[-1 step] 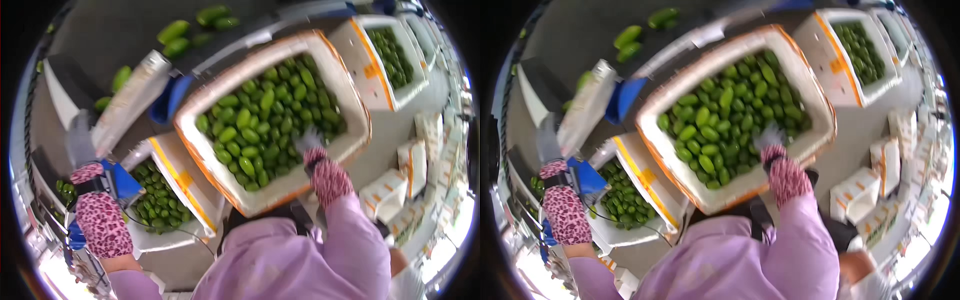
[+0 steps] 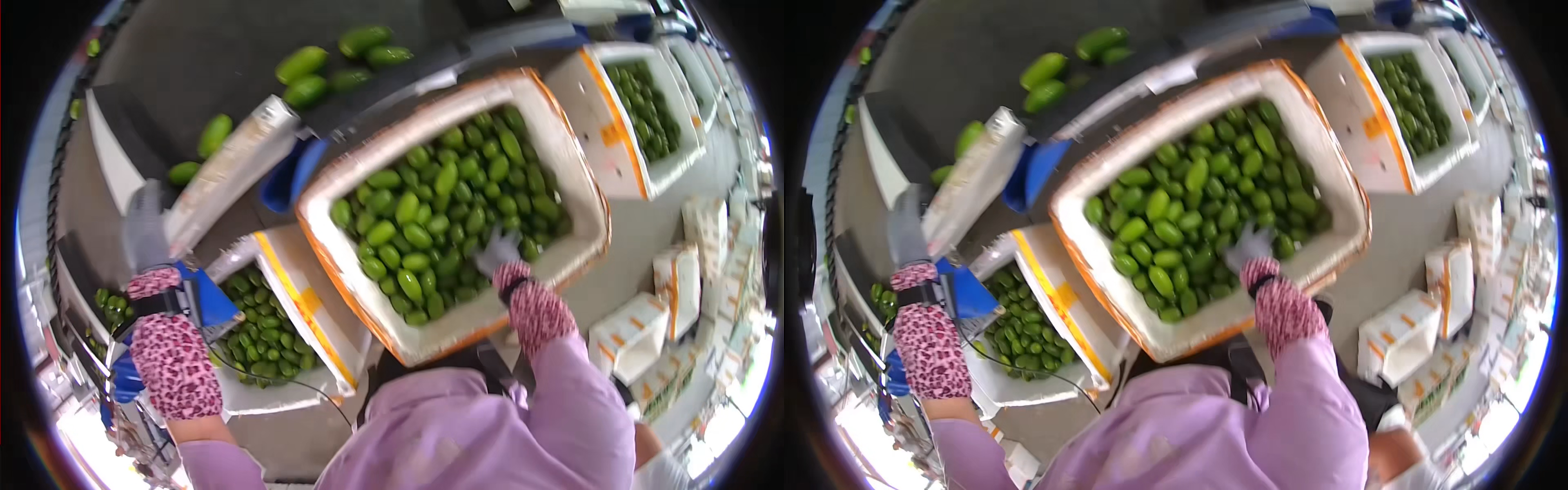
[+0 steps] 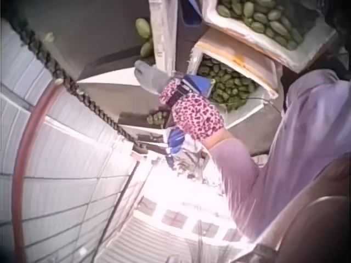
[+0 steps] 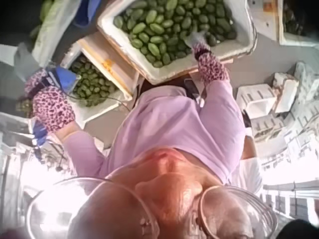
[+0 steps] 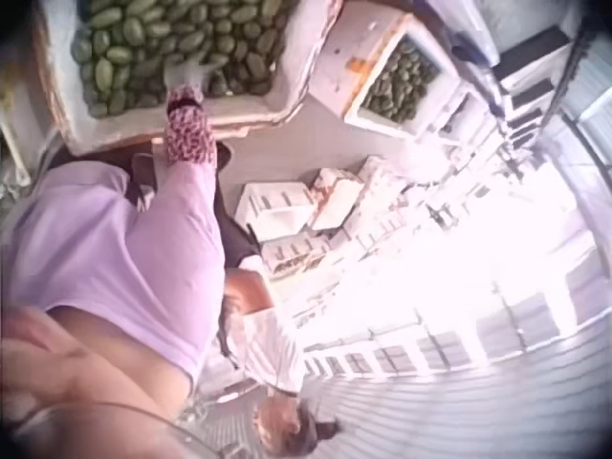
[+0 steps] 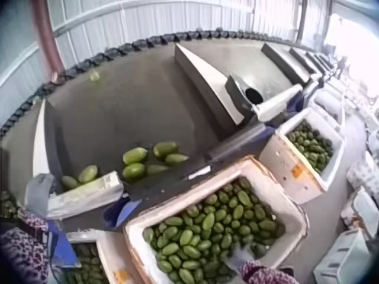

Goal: The person sorts green fruits from a conveyor belt into foam boxes by hand, occasionally moving fruits between boxes or tossing them back onto the belt. They then push the filled foam boxes away and pull empty ones into place to continue the sorting process.

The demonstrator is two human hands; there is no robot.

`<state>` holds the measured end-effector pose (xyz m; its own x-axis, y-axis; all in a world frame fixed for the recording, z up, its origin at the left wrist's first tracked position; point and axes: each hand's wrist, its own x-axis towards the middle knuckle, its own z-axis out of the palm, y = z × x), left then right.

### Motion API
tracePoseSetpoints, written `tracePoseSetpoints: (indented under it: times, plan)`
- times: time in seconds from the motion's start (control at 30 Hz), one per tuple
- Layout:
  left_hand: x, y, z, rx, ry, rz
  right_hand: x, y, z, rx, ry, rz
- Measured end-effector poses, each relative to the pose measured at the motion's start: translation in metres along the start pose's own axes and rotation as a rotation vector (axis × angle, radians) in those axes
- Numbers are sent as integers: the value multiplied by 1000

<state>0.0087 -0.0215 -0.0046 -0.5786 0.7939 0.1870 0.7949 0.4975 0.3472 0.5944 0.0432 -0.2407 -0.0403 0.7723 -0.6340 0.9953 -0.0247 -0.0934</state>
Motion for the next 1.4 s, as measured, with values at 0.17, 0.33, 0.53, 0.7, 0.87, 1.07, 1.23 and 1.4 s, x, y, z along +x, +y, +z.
tracePoseSetpoints:
  times: [0.17,0.33,0.53,0.7,0.87,1.07,1.23,1.4]
  plan:
    - [3,29,6,-61,13,-275,-42,-59,-41,236,-264,-329]
    - [-11,74,-13,-11,89,-310,-55,-128,-186,152,872,-933]
    - [-5,78,-6,-26,134,-307,-21,-209,-294,-271,1020,-1171]
    - [-12,73,-8,19,170,-297,-27,-199,-302,-451,828,-1276]
    - [-7,85,-8,-43,176,-299,-29,-147,-229,-383,975,-1222]
    - [-7,71,-3,-94,161,-275,9,-127,-175,-182,858,-1066]
    - [-7,88,-13,-54,120,-353,40,-258,-274,177,833,-1228]
    - [-17,81,-5,-155,568,-72,40,-430,-302,-116,222,-1534]
